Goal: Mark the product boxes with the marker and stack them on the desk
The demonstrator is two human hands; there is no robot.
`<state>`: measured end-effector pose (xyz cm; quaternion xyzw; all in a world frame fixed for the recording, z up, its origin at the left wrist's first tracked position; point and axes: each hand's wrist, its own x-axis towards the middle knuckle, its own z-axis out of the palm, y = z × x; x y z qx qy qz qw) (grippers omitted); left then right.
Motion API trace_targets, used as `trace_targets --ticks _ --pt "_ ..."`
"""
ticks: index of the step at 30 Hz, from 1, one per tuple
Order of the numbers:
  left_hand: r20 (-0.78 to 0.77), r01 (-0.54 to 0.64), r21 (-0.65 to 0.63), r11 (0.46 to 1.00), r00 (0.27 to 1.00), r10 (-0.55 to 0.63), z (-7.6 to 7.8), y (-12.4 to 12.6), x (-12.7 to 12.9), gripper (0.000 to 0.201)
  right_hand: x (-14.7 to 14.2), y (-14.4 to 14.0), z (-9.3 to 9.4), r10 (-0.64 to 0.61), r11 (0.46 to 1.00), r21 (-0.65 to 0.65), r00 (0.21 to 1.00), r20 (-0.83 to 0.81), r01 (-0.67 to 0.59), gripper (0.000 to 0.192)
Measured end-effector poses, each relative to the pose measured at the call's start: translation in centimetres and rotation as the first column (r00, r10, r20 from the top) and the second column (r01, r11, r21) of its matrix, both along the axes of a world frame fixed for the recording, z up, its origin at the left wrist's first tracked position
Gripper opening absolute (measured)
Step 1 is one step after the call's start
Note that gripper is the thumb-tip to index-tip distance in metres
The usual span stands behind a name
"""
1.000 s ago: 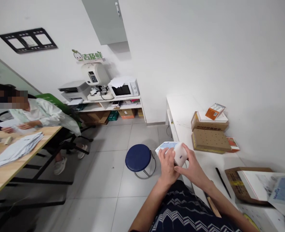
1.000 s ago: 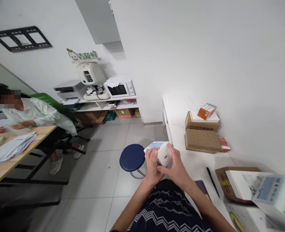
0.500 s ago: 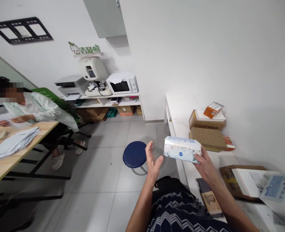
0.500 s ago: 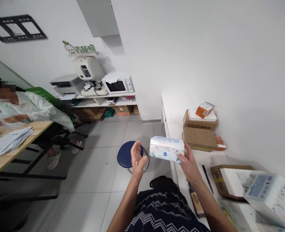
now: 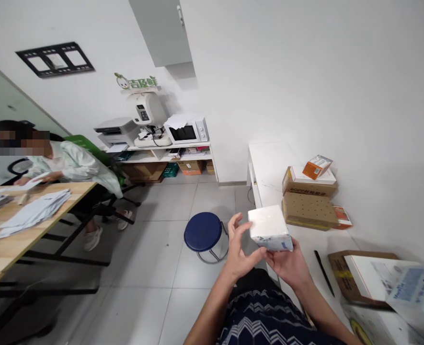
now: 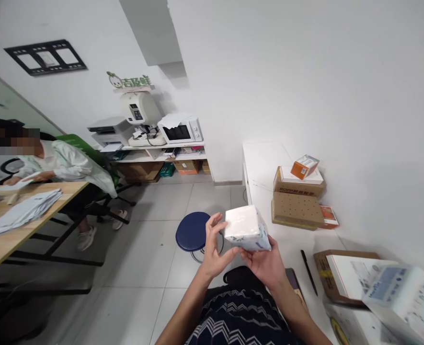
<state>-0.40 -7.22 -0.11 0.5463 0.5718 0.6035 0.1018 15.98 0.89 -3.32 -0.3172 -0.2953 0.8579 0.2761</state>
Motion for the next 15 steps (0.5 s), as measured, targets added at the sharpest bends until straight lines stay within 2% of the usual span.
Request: trace_targets --ticks 4,9,13,15 --pt "-0.017 0.123 -0.006 0.992 0.992 -0.123 0.1 0.3 0.3 0.065 0.3 -1.1 -0.7 0.002 0.999 -0.048 1.000 -0.007 -0.002 0.050" --pt "-0.038 0.231 -0.012 0.973 0.972 -0.231 0.8 0.5 1.0 0.052 0.7 -2.1 -1.3 0.015 1.000 -0.012 1.000 0.005 -0.015 0.054" --pt "-0.082 0.284 -0.108 0.953 0.953 -0.293 1.2 0.6 1.1 0.058 0.8 -2.6 -1.4 -0.032 0.997 -0.073 0.999 -0.026 0.030 0.052" --pt "-0.077 0.298 -0.159 0.941 0.947 -0.313 1.1 0.8 1.1 0.059 1.0 -2.5 -1.8 -0.006 0.998 -0.062 1.000 0.018 0.008 0.056"
